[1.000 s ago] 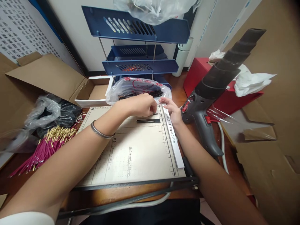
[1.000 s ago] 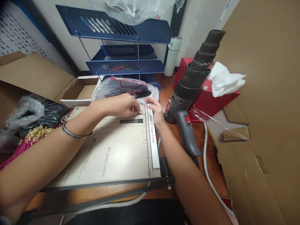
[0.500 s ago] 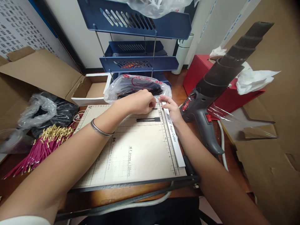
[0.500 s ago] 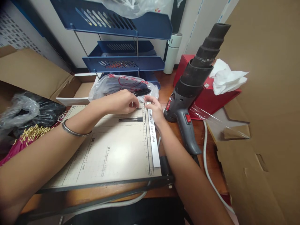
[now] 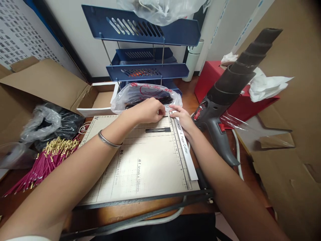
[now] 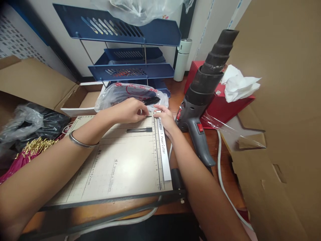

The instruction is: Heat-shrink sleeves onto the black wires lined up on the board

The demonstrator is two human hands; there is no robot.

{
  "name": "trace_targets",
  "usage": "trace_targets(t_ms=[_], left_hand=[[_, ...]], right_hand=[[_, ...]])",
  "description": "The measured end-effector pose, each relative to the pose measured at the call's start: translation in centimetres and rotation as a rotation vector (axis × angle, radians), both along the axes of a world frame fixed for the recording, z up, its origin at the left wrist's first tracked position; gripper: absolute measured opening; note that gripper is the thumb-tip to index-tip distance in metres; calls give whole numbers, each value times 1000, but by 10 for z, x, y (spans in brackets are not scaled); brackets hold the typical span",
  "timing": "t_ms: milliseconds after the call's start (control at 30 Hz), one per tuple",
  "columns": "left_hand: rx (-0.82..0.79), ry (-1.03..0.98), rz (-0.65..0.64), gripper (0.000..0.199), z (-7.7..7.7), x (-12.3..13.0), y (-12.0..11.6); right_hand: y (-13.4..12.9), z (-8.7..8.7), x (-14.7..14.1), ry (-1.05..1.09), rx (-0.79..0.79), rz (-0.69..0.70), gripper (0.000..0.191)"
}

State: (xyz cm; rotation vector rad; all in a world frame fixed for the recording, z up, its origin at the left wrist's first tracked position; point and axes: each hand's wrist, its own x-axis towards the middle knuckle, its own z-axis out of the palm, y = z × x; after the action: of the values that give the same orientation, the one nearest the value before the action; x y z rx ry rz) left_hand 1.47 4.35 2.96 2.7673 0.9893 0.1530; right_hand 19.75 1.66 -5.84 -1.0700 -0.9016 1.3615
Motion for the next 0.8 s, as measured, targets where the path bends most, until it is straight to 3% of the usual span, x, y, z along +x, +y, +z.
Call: trace_targets(t_ms=[567, 800], left_hand=[[59, 3, 6, 26, -3, 1, 4], [-85, -62, 37, 24, 3, -4, 5]], right_hand=[[2, 3, 0, 11, -50, -10, 49], [2, 0, 1, -4, -37, 7, 51]])
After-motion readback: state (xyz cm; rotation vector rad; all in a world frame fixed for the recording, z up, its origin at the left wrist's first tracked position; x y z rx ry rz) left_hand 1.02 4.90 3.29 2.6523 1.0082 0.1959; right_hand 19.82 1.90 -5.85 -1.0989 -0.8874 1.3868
